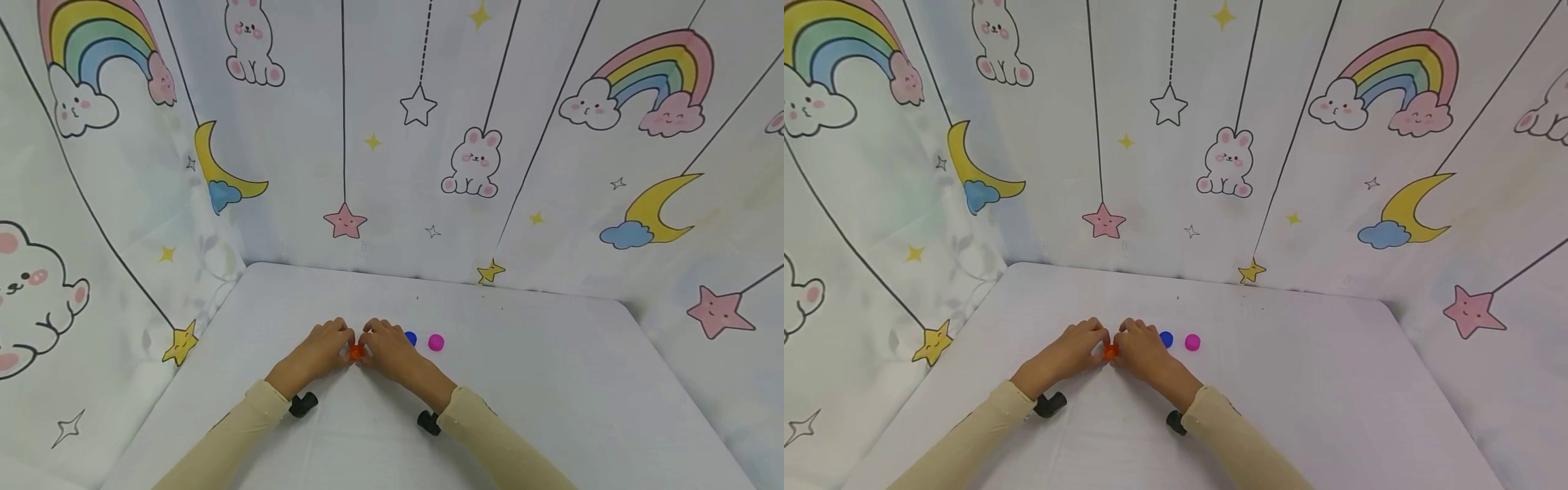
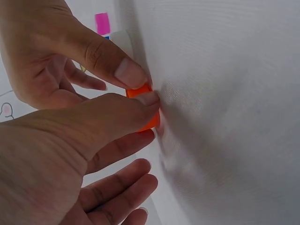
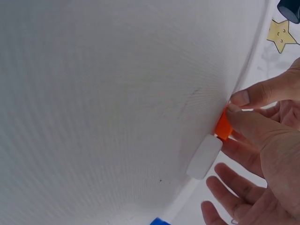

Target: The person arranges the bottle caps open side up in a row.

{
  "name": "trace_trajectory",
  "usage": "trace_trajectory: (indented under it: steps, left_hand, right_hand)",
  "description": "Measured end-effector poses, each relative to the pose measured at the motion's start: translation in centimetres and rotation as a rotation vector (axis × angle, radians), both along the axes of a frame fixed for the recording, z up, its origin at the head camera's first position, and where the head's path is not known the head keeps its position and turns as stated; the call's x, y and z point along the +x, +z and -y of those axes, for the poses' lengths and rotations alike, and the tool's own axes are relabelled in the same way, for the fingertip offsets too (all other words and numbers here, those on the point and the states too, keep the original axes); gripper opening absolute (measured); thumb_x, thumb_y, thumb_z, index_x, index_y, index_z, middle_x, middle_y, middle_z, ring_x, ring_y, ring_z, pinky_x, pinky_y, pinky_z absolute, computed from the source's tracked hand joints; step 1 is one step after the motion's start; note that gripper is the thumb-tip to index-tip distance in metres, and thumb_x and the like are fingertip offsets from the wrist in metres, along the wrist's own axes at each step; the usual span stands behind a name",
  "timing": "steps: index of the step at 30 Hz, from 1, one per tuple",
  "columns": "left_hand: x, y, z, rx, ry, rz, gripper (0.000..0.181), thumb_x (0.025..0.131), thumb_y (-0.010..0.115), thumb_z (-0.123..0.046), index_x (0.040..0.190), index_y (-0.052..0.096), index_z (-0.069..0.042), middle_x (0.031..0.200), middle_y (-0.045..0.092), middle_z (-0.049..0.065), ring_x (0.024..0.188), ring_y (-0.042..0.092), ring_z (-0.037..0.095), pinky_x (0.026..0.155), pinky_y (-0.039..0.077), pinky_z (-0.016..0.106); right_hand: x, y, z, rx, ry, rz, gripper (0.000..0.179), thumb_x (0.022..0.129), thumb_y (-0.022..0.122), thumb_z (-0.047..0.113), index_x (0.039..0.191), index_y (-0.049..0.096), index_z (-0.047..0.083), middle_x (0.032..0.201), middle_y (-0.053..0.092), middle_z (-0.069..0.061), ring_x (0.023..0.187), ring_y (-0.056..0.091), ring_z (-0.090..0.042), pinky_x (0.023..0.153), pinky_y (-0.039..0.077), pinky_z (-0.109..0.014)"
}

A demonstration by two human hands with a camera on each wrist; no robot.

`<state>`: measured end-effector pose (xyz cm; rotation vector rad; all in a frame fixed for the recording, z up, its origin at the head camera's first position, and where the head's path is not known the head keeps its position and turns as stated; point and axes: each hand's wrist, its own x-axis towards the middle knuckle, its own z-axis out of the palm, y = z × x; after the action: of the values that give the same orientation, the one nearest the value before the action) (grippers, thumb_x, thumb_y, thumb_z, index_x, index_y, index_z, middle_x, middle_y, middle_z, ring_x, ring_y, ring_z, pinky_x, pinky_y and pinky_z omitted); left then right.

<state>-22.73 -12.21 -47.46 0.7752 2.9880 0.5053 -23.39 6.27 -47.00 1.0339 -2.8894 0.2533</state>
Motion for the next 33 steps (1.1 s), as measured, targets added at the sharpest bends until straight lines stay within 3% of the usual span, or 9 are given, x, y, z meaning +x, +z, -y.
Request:
trace_trajectory:
  steps: [10,15,22,33]
  left_hand:
    - [0.1,0.2,-0.1,-0.002,0.005,0.019,0.023,0.085,0.082,-0.02,0.099,0.066,-0.011,0.101,0.052,0.003,0.091,0.051,0.024,0.083,0.042,0.042]
    - [0.1,0.3,-0.3,0.003,0.0,0.016,0.026,0.085,0.082,-0.022,0.102,0.065,-0.011,0.102,0.053,0.003,0.091,0.051,0.024,0.084,0.043,0.043]
    - [0.1,0.9,-1.4,-0.005,-0.034,0.011,0.034,0.085,0.083,-0.027,0.109,0.064,-0.012,0.108,0.054,0.003,0.095,0.052,0.023,0.085,0.043,0.041]
    - [0.0,0.9,-2.9,0.031,-0.088,0.018,0.032,0.084,0.082,-0.025,0.109,0.065,-0.012,0.108,0.053,0.003,0.093,0.05,0.022,0.082,0.041,0.04]
  right_hand:
    - [0.1,0.3,-0.6,-0.012,-0.004,0.003,0.03,0.087,0.08,0.034,0.109,0.075,0.014,0.122,0.06,-0.006,0.112,0.056,-0.024,0.093,0.047,-0.043]
    - [0.0,0.4,-1.5,-0.016,-0.035,0.045,0.036,0.087,0.08,0.036,0.115,0.074,0.016,0.125,0.059,-0.004,0.116,0.054,-0.023,0.096,0.045,-0.044]
    - [-0.1,0.6,-2.9,0.0,-0.069,0.08,0.047,0.082,0.083,0.041,0.121,0.072,0.016,0.128,0.058,-0.004,0.12,0.052,-0.024,0.099,0.043,-0.046]
    - [0.3,0.4,-4.8,-0.012,-0.06,0.054,0.044,0.081,0.084,0.04,0.116,0.072,0.016,0.123,0.06,-0.004,0.115,0.055,-0.023,0.096,0.045,-0.045]
